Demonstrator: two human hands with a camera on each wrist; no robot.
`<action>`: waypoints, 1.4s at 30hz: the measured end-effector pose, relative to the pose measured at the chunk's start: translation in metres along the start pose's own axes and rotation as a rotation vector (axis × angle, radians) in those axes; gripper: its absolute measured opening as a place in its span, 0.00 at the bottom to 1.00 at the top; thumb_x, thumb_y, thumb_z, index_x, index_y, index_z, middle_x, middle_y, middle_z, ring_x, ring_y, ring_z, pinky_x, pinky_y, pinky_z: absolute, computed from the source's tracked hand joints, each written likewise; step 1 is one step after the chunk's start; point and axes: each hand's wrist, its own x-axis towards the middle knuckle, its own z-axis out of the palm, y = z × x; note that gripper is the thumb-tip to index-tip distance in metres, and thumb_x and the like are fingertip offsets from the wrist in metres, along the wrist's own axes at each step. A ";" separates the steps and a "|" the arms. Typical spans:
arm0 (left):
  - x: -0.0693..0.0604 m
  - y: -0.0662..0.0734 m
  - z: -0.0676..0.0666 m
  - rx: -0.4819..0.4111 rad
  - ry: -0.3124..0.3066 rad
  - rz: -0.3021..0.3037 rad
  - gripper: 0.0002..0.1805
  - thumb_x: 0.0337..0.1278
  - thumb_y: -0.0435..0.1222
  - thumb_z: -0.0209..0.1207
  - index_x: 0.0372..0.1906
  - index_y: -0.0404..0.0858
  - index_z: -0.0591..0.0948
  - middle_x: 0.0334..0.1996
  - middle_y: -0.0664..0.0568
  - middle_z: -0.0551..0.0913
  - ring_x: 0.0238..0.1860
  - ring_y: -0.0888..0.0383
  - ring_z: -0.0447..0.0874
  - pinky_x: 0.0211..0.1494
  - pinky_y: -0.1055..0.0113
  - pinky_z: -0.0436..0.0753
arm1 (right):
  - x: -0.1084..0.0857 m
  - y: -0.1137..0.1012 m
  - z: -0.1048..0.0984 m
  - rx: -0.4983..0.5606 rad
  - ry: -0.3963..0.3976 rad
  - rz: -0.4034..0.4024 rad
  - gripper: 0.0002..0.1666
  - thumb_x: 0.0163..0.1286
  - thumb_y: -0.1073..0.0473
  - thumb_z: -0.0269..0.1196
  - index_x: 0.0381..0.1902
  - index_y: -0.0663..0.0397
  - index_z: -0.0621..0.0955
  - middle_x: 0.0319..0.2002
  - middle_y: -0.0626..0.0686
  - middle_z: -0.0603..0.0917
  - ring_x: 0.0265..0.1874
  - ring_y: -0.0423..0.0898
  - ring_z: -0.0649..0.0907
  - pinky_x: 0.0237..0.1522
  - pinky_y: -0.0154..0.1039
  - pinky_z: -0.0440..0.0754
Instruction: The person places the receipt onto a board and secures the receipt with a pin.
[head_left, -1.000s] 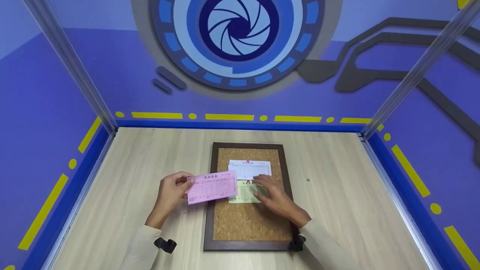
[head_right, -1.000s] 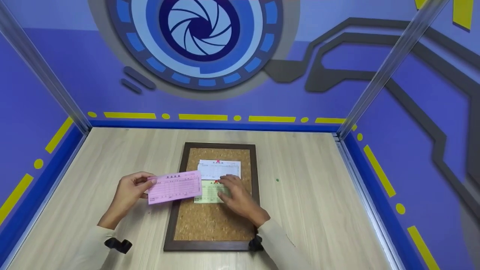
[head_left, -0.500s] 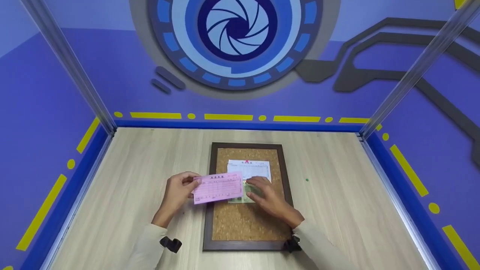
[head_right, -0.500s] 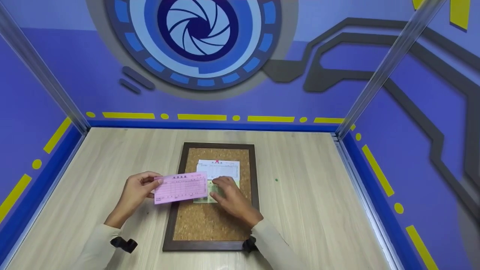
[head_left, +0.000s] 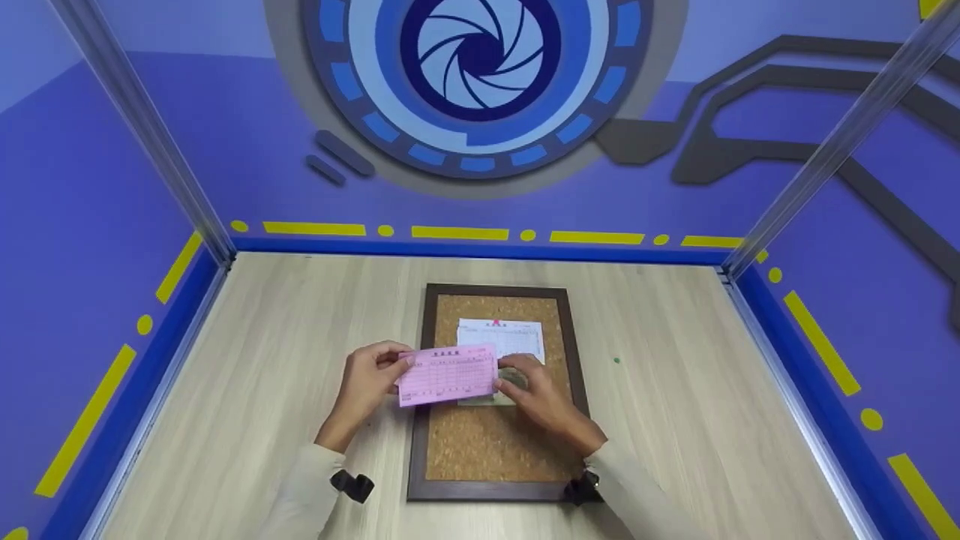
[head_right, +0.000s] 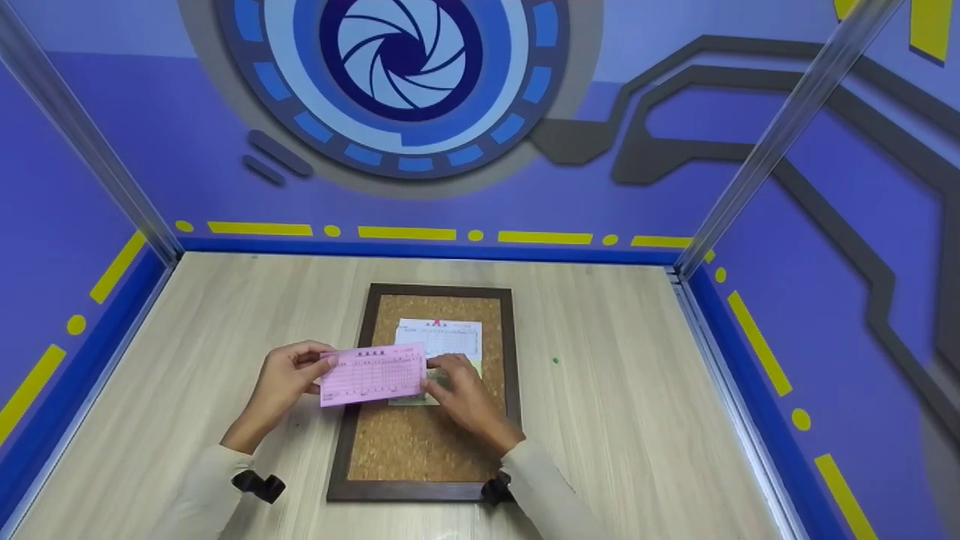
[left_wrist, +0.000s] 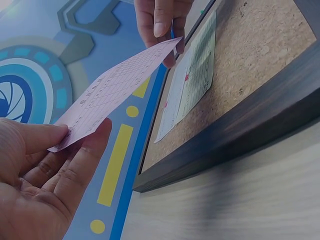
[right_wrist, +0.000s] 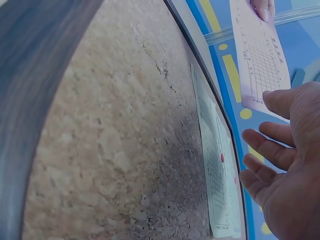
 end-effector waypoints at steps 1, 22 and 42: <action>0.000 0.000 0.001 0.001 0.000 -0.004 0.05 0.69 0.23 0.69 0.44 0.31 0.92 0.34 0.44 0.89 0.29 0.55 0.87 0.25 0.67 0.88 | 0.000 0.000 -0.001 0.015 0.004 0.012 0.17 0.81 0.56 0.69 0.62 0.57 0.87 0.60 0.55 0.88 0.67 0.57 0.83 0.72 0.64 0.77; 0.003 0.000 0.009 -0.014 -0.026 0.021 0.04 0.69 0.23 0.69 0.44 0.28 0.90 0.34 0.44 0.89 0.28 0.56 0.88 0.26 0.66 0.89 | 0.002 0.001 -0.005 0.154 0.020 0.109 0.11 0.81 0.60 0.68 0.55 0.57 0.88 0.52 0.52 0.89 0.58 0.53 0.86 0.69 0.63 0.80; 0.000 -0.006 0.010 -0.010 -0.027 0.016 0.04 0.70 0.24 0.69 0.44 0.31 0.91 0.35 0.42 0.89 0.30 0.54 0.88 0.26 0.65 0.89 | -0.007 -0.003 -0.010 0.303 0.075 0.173 0.04 0.77 0.68 0.67 0.43 0.67 0.85 0.35 0.51 0.84 0.35 0.43 0.81 0.36 0.32 0.78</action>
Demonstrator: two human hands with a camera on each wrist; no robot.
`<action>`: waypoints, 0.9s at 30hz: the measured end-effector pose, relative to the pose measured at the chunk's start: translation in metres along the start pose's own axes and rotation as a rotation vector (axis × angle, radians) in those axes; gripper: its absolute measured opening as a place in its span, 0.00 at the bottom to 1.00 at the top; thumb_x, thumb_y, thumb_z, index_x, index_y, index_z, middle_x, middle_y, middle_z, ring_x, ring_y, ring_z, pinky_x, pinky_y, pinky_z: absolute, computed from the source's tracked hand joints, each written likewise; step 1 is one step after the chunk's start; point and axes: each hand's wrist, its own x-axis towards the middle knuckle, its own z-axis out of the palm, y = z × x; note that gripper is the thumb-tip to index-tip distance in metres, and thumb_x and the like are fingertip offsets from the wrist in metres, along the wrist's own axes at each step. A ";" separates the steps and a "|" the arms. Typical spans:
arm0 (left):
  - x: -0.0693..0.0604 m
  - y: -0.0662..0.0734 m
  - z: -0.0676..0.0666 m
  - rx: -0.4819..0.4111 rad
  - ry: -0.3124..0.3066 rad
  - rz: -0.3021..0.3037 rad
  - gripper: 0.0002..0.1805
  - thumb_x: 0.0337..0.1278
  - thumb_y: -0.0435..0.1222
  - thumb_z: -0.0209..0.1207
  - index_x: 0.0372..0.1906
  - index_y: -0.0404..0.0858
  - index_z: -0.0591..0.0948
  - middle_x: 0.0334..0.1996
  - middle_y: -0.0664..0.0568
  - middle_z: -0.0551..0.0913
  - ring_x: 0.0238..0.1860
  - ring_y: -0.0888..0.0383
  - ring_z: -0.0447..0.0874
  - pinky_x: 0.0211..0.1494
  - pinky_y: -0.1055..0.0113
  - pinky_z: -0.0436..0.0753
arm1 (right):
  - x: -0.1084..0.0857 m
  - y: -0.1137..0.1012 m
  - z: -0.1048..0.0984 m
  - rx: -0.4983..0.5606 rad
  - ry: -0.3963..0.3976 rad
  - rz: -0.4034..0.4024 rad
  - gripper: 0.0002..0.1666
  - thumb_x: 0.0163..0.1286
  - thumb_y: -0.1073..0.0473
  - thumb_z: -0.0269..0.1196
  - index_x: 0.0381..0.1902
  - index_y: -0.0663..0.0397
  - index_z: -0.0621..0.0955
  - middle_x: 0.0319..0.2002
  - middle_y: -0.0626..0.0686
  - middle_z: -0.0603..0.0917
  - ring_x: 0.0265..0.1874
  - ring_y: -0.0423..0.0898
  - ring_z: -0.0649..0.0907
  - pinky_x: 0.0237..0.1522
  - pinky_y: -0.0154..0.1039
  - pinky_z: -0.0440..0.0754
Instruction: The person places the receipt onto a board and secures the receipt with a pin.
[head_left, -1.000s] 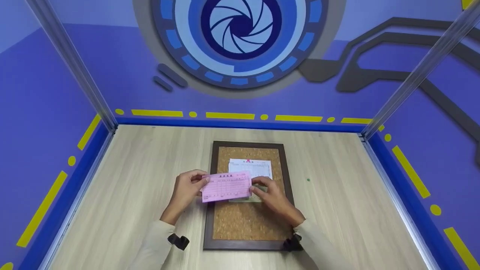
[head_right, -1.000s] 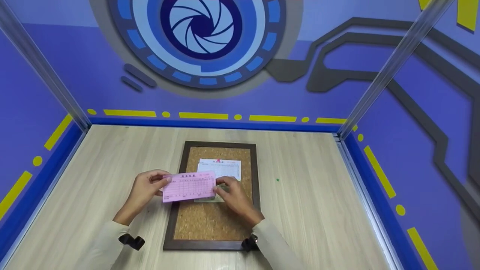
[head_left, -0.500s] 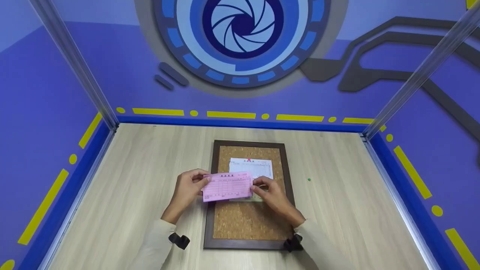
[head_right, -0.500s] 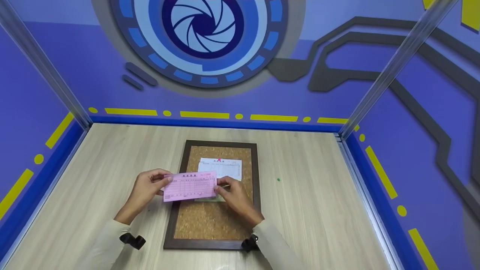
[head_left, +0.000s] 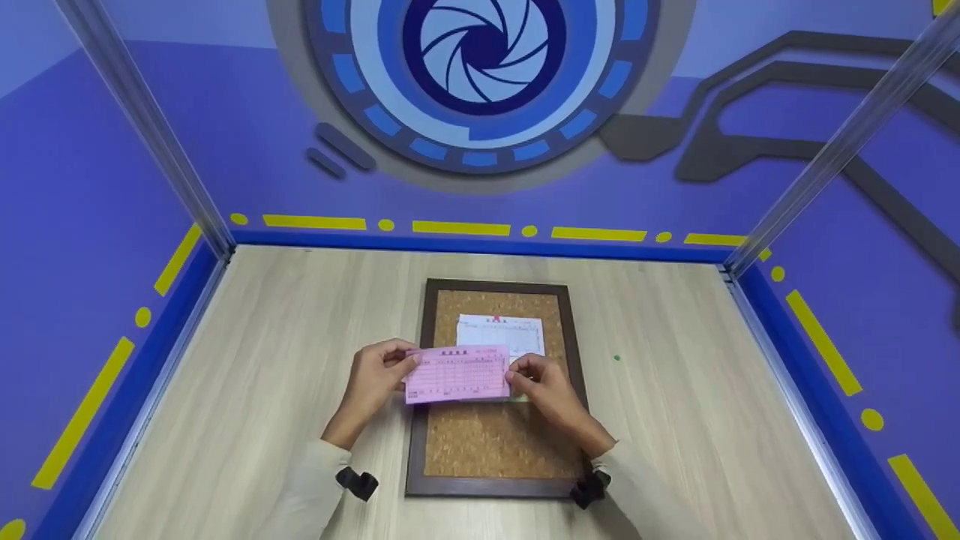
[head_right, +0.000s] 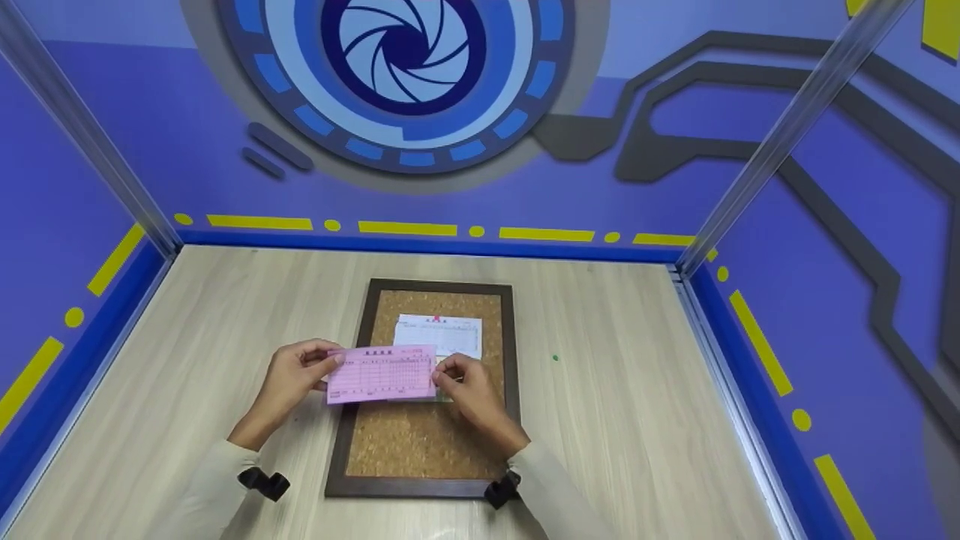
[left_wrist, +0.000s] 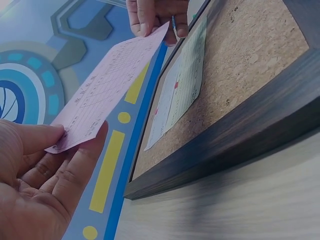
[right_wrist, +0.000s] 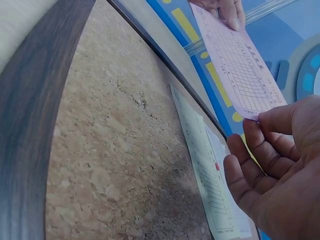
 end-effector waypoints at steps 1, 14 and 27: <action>0.000 0.000 0.000 -0.002 0.000 0.000 0.04 0.70 0.24 0.69 0.44 0.31 0.91 0.35 0.42 0.89 0.30 0.54 0.88 0.27 0.65 0.89 | -0.001 0.000 -0.001 -0.005 0.002 -0.006 0.04 0.76 0.68 0.68 0.42 0.66 0.86 0.34 0.51 0.84 0.34 0.43 0.81 0.36 0.32 0.78; 0.000 -0.004 0.010 0.004 -0.025 0.021 0.03 0.71 0.25 0.69 0.44 0.31 0.90 0.36 0.42 0.90 0.33 0.51 0.90 0.32 0.57 0.92 | -0.013 0.000 -0.024 -0.019 0.015 0.002 0.05 0.76 0.67 0.69 0.41 0.67 0.86 0.35 0.57 0.87 0.33 0.43 0.83 0.36 0.32 0.81; 0.002 -0.007 0.023 0.034 0.006 0.011 0.03 0.71 0.28 0.70 0.40 0.30 0.88 0.33 0.43 0.89 0.29 0.50 0.90 0.31 0.56 0.93 | -0.022 -0.004 -0.038 -0.024 0.051 0.027 0.04 0.75 0.68 0.70 0.41 0.68 0.86 0.34 0.57 0.85 0.33 0.47 0.83 0.35 0.35 0.84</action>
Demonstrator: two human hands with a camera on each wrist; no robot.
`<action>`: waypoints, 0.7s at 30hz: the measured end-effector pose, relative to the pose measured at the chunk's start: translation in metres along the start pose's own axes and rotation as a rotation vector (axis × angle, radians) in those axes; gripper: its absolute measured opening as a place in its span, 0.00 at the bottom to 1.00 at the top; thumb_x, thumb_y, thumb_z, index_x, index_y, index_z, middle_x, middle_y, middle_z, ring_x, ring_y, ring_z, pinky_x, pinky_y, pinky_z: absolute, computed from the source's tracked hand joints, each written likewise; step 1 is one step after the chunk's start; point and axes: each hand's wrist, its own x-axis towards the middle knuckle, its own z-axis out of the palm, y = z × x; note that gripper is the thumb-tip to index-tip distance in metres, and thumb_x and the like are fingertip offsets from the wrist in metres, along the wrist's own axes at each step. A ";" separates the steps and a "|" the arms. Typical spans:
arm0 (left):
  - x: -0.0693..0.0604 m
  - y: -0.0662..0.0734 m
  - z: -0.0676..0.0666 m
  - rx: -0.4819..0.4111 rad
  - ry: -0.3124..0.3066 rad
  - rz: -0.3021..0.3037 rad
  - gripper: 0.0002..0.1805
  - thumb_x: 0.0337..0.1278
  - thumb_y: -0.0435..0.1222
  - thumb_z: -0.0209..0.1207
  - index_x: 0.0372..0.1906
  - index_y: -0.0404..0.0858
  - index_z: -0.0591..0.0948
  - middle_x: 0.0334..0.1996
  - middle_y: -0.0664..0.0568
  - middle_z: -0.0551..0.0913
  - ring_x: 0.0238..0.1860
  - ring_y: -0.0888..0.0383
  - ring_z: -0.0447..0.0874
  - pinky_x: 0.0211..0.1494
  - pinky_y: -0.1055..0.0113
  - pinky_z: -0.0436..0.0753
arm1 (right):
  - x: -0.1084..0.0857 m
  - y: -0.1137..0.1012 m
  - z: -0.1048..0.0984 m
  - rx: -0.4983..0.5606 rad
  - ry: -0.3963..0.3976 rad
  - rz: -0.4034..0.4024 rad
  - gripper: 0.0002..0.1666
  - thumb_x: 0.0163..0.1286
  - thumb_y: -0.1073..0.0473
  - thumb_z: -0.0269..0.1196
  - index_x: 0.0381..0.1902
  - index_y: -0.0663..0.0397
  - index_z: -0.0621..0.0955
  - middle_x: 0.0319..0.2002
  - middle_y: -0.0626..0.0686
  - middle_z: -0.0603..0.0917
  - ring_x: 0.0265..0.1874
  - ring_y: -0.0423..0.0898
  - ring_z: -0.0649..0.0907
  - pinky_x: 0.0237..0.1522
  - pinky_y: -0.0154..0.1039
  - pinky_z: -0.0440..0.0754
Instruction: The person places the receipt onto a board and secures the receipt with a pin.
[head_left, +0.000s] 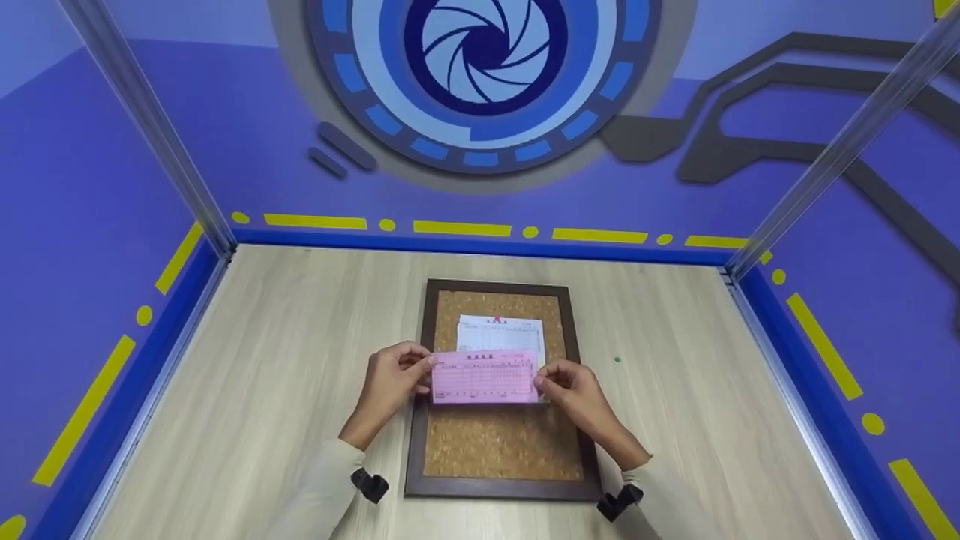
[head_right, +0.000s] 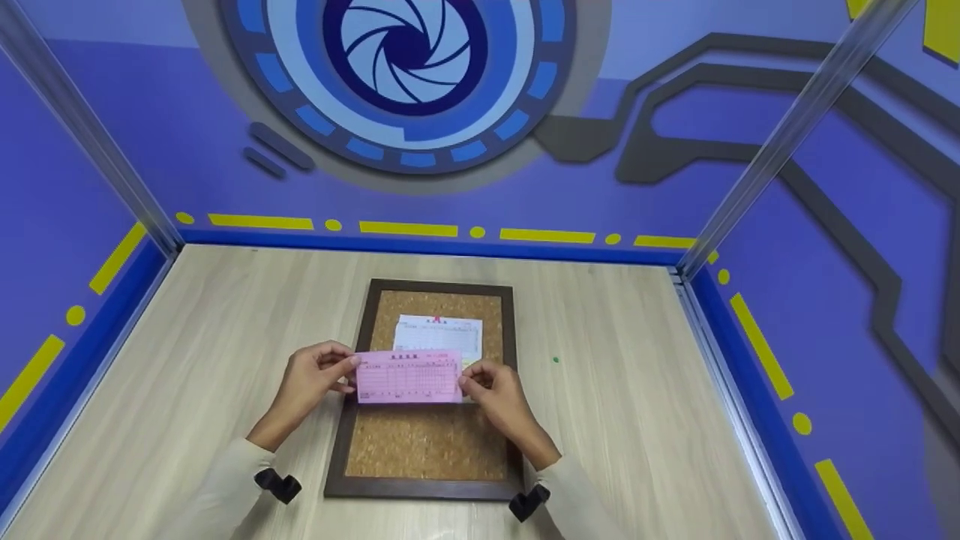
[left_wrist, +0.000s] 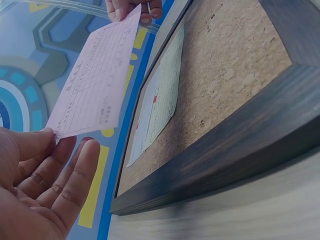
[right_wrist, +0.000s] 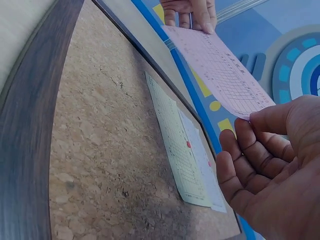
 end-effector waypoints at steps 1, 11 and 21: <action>0.000 0.000 0.000 0.002 -0.005 0.000 0.03 0.71 0.28 0.70 0.41 0.30 0.88 0.33 0.43 0.90 0.29 0.51 0.90 0.31 0.57 0.93 | -0.001 0.001 -0.001 0.003 0.001 0.004 0.04 0.75 0.69 0.70 0.41 0.68 0.86 0.35 0.57 0.86 0.33 0.47 0.84 0.36 0.35 0.84; 0.000 -0.005 0.004 -0.003 -0.061 0.012 0.02 0.73 0.27 0.68 0.41 0.30 0.88 0.32 0.44 0.89 0.30 0.52 0.91 0.31 0.61 0.92 | -0.005 0.005 -0.005 0.003 -0.017 0.019 0.06 0.76 0.68 0.70 0.43 0.68 0.85 0.35 0.58 0.86 0.36 0.56 0.86 0.35 0.34 0.84; 0.000 -0.010 0.009 -0.027 -0.092 0.011 0.10 0.76 0.35 0.68 0.44 0.29 0.89 0.32 0.43 0.89 0.28 0.52 0.89 0.32 0.57 0.93 | -0.012 0.004 -0.007 0.016 -0.038 0.040 0.06 0.77 0.67 0.69 0.44 0.68 0.85 0.37 0.56 0.87 0.38 0.51 0.86 0.42 0.40 0.90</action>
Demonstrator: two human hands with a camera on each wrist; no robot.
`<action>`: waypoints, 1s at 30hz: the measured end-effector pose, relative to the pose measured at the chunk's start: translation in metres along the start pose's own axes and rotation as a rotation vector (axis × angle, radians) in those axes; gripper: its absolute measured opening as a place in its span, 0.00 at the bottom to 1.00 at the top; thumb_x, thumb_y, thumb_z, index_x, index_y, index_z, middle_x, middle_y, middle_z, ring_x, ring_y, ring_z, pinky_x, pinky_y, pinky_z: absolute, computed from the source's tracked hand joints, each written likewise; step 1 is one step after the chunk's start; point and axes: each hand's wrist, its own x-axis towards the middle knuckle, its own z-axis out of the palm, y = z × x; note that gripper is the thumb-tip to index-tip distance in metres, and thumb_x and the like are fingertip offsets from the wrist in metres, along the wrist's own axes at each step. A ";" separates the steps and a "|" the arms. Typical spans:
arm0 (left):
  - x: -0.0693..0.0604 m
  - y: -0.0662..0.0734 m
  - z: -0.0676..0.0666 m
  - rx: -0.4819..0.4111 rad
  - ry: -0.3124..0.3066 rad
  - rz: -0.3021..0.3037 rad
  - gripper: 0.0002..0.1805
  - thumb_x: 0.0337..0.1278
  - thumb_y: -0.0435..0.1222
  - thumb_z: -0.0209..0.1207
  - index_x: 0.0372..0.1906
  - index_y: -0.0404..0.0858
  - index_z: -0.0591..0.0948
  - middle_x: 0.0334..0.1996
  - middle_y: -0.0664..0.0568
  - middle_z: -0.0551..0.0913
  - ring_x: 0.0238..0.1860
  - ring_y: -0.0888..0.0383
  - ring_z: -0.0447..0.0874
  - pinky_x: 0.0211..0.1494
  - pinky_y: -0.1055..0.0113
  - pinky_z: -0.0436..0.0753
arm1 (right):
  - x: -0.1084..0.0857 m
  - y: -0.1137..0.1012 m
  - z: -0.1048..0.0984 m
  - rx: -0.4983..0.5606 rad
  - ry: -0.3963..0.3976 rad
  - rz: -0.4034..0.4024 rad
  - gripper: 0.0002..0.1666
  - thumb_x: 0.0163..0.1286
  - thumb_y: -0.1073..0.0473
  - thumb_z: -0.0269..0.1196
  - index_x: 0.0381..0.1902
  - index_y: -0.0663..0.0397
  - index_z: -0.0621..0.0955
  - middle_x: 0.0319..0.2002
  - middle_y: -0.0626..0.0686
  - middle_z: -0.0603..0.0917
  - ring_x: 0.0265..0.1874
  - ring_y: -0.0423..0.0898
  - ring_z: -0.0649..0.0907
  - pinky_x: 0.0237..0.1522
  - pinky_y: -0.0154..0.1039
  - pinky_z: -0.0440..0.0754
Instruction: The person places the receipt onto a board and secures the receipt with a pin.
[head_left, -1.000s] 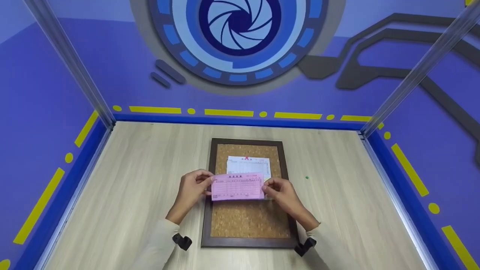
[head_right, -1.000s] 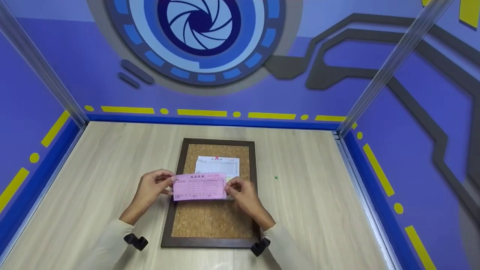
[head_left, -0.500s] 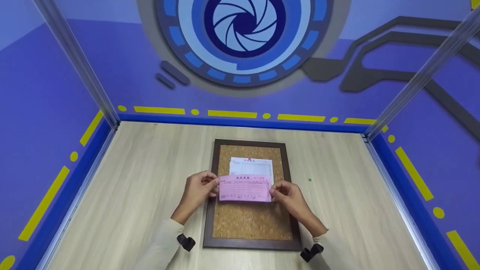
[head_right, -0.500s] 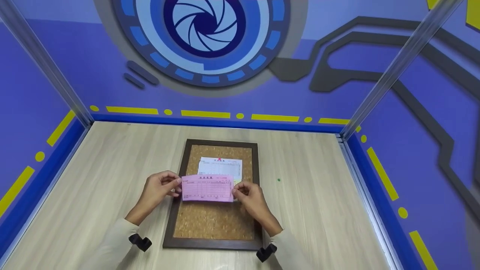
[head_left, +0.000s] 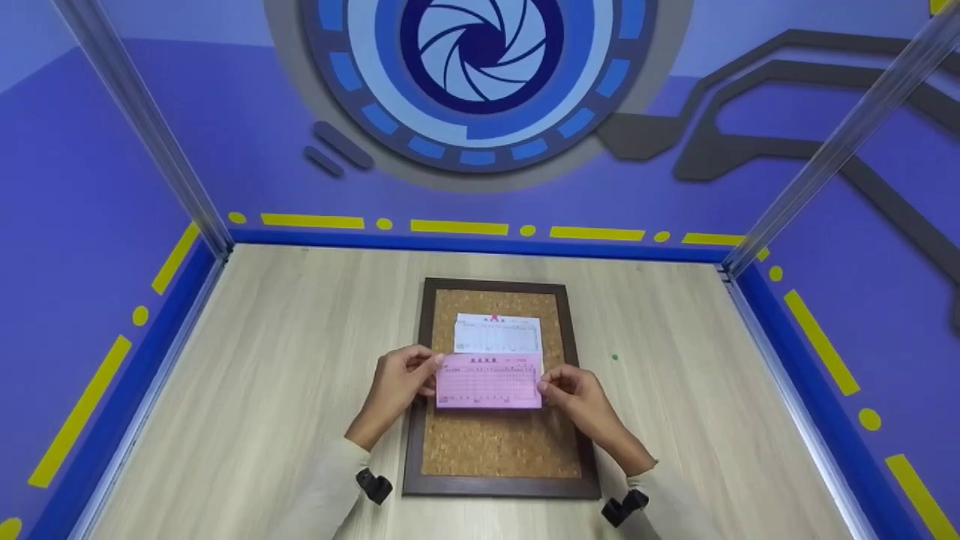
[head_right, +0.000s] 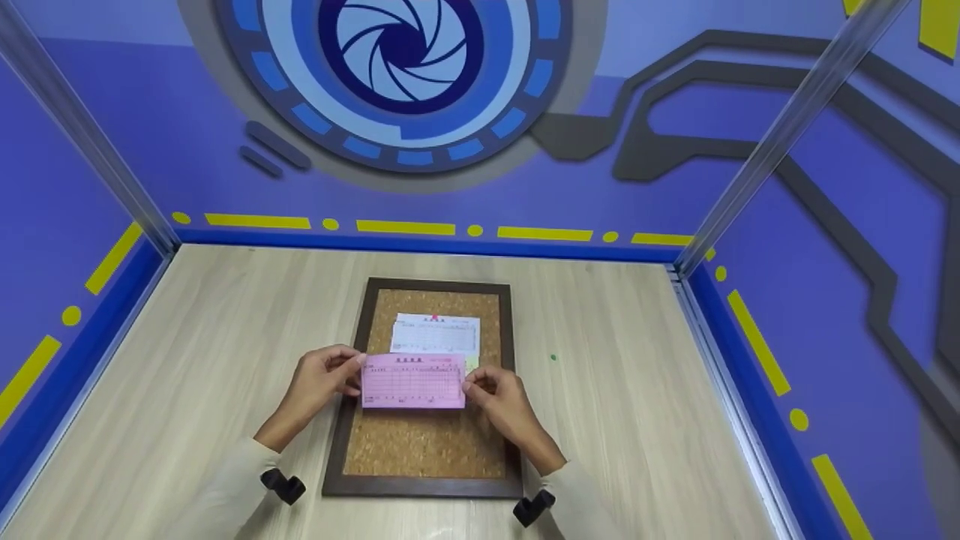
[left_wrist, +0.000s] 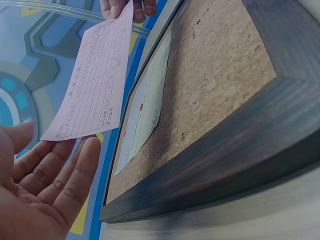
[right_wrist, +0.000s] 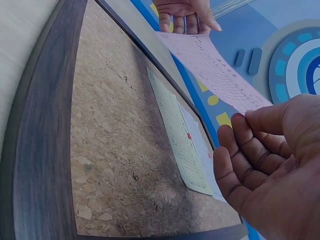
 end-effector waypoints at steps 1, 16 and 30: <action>0.000 0.000 0.000 0.005 -0.001 0.002 0.09 0.76 0.34 0.68 0.44 0.29 0.89 0.33 0.43 0.89 0.29 0.52 0.89 0.32 0.57 0.93 | 0.000 0.000 0.000 0.000 -0.001 -0.002 0.06 0.77 0.67 0.69 0.44 0.68 0.85 0.37 0.57 0.87 0.38 0.50 0.86 0.41 0.39 0.89; -0.006 -0.004 0.001 0.054 -0.038 0.000 0.04 0.75 0.29 0.67 0.44 0.30 0.89 0.34 0.45 0.89 0.30 0.50 0.89 0.34 0.53 0.93 | -0.014 0.011 0.002 -0.009 0.001 0.040 0.06 0.78 0.65 0.68 0.43 0.66 0.85 0.35 0.53 0.85 0.34 0.44 0.83 0.37 0.37 0.84; -0.016 -0.018 0.013 0.071 -0.074 0.004 0.04 0.74 0.29 0.67 0.43 0.30 0.89 0.31 0.47 0.88 0.27 0.54 0.88 0.32 0.53 0.92 | -0.032 0.018 -0.001 0.006 -0.002 0.118 0.08 0.79 0.63 0.69 0.45 0.66 0.85 0.35 0.54 0.86 0.33 0.46 0.83 0.33 0.36 0.82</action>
